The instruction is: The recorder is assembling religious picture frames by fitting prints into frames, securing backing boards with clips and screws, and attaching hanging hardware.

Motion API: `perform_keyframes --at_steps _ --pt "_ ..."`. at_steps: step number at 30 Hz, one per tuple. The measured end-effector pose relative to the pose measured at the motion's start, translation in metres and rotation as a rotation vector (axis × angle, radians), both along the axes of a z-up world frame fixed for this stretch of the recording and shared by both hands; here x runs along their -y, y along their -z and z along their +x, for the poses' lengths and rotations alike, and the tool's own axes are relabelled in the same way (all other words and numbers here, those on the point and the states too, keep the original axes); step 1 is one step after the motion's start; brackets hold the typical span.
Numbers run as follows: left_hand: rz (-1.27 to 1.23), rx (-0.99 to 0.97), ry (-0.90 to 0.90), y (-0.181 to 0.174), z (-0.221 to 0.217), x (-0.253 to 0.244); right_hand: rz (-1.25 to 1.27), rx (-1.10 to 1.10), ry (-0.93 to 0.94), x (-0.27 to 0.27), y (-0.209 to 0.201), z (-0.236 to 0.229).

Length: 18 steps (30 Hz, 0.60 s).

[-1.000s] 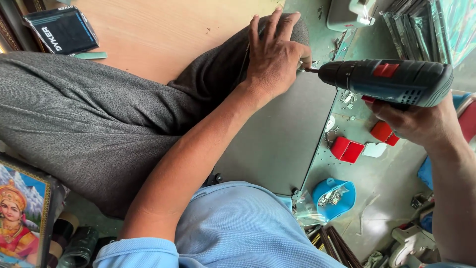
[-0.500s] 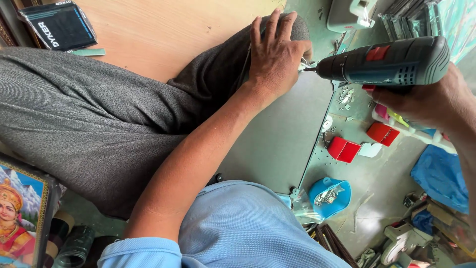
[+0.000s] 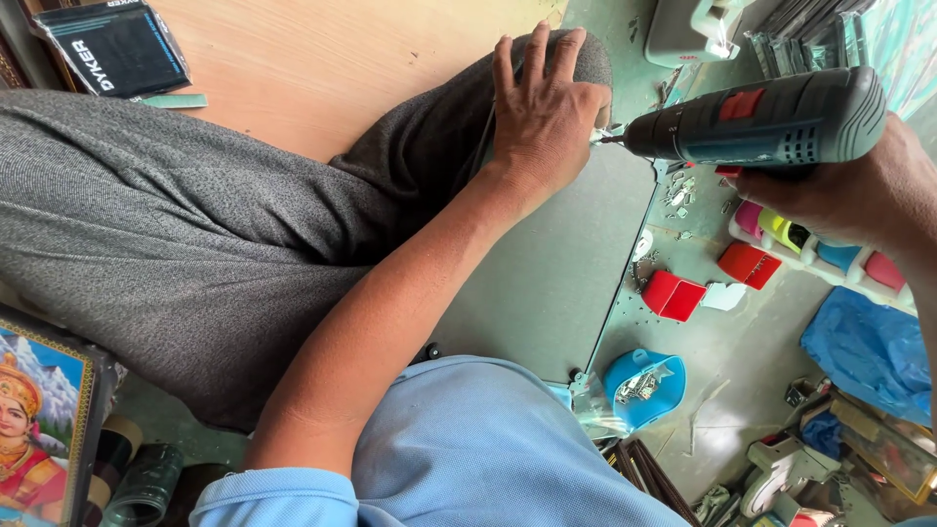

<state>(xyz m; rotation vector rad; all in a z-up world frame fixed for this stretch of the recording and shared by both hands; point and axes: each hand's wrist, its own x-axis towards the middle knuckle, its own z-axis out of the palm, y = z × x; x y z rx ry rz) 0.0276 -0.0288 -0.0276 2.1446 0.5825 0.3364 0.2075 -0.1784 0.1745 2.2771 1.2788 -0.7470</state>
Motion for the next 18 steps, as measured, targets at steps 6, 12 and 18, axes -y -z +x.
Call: perform_keyframes --at_steps 6,12,18 --pt "0.004 0.000 -0.010 0.001 0.000 0.000 -0.113 0.054 -0.054 -0.013 -0.002 -0.005" --pt "-0.002 0.012 -0.016 0.002 0.000 0.000 -0.007 -0.002 -0.057 -0.023 -0.009 -0.012" --pt "0.025 0.028 -0.038 0.008 0.002 0.005 -0.015 0.018 -0.051 -0.022 -0.010 -0.014"
